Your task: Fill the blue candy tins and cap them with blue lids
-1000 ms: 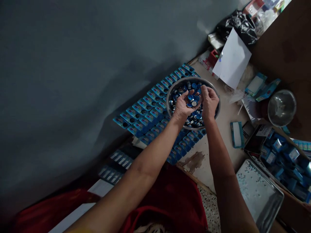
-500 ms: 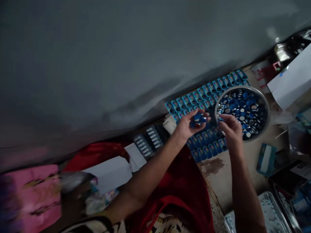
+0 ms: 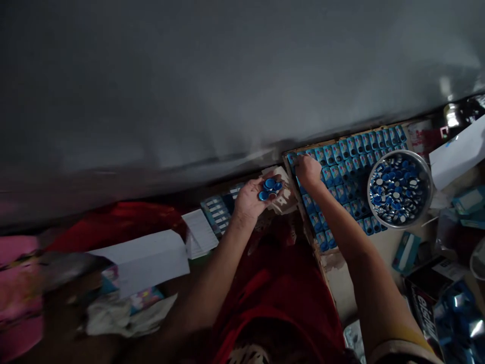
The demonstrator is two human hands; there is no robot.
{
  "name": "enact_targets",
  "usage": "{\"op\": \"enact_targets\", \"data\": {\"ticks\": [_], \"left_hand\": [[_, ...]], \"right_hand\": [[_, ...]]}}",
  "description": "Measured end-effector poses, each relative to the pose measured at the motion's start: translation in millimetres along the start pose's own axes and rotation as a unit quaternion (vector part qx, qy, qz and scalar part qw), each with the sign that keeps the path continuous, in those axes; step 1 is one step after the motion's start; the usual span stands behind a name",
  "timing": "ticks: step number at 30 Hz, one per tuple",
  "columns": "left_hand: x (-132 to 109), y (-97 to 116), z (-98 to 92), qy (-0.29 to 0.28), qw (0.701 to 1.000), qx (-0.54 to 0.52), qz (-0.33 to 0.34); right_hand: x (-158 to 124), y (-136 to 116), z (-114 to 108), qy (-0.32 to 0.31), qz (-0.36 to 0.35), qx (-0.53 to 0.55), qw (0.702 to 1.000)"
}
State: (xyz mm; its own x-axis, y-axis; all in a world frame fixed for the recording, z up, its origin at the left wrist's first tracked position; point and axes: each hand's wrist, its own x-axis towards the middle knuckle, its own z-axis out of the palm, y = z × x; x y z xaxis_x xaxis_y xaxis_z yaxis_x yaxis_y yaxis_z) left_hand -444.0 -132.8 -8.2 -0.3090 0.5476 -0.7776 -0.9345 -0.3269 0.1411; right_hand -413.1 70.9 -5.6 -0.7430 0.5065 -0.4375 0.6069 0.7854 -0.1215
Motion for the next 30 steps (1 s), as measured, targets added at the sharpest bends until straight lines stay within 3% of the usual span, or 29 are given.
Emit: {"op": "enact_targets", "data": {"ticks": [8, 13, 17, 20, 24, 28, 30], "left_hand": [[9.4, 5.7, -12.6, -0.057, 0.997, -0.037, -0.048], [9.5, -1.6, -10.4, -0.048, 0.996, -0.047, -0.066], [15.3, -11.4, -8.8, -0.034, 0.997, -0.048, -0.056], [18.9, -20.4, -5.9, -0.029, 0.997, -0.037, -0.063], [21.4, -29.9, 1.2, -0.028, 0.996, -0.026, -0.082], [28.2, -32.9, 13.3, -0.013, 0.996, -0.034, -0.08], [34.4, -33.4, 21.6, -0.004, 0.996, -0.043, -0.074]], "right_hand": [[24.3, -9.2, -29.5, -0.062, 0.059, -0.093, 0.992], [-17.9, -15.3, -36.9, -0.006, -0.065, 0.005, 0.998], [-64.1, -12.4, -20.1, 0.007, -0.144, 0.107, 0.984], [-84.3, -7.6, -0.3, 0.005, -0.128, 0.131, 0.983], [-88.3, 6.3, 13.6, 0.029, -0.107, 0.173, 0.979], [-64.1, 31.6, 4.9, 0.084, -0.002, 0.243, 0.966], [-42.3, 42.0, -2.1, 0.095, 0.029, 0.218, 0.971]]}}
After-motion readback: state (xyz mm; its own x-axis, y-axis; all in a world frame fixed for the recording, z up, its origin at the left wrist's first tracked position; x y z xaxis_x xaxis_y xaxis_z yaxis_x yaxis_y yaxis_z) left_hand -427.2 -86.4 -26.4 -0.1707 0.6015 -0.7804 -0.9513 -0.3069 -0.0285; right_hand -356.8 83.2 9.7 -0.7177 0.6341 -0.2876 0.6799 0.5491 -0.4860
